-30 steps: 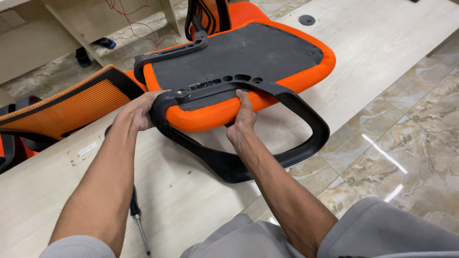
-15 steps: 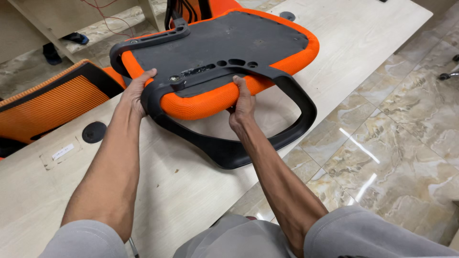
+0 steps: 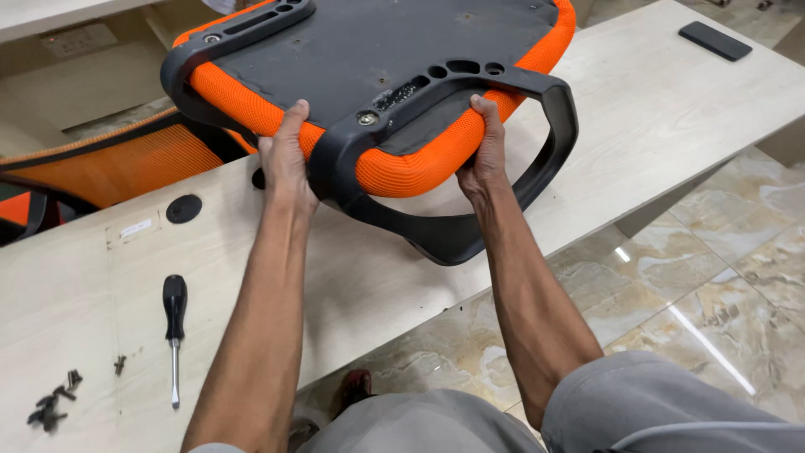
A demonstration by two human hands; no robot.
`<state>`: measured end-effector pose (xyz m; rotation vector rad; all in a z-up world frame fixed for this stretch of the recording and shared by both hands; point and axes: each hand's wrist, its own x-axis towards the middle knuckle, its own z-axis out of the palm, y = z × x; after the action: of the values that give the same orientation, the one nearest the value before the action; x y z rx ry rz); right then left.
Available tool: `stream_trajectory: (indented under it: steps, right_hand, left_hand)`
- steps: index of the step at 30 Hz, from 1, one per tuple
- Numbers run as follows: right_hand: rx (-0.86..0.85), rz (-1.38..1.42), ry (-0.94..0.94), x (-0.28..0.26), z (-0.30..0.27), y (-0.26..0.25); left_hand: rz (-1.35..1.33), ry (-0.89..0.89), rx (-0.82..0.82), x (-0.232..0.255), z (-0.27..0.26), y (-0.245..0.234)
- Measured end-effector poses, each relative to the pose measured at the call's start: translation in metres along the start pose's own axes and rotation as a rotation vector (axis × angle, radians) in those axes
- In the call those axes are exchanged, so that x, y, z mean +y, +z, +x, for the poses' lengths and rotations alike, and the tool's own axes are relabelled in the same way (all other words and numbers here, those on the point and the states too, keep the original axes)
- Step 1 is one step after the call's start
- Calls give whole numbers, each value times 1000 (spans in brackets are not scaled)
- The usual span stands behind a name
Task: The person attaches a black plastic armrest to an orange office chair seat using a screwdriver and screws. They align the armrest, insert screws, and tighten them to secure the part to the chair.
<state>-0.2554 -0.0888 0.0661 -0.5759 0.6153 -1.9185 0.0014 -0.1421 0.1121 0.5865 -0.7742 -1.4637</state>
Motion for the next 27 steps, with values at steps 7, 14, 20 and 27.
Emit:
stream_trajectory:
  steps: [7,14,20,27]
  right_hand:
    - [-162,97,201,-19,-8,-52]
    - [-205,35,341,-17,0,-68]
    - [-220,10,360,-18,-3,-79]
    - [-160,49,340,-19,-22,-53]
  left_hand:
    - [70,124,242,-39,-97,40]
    - [94,110,355,-62,-128,32]
    - [169,52,352,-74,-142,23]
    - [288,-48,408,-78,-137,-11]
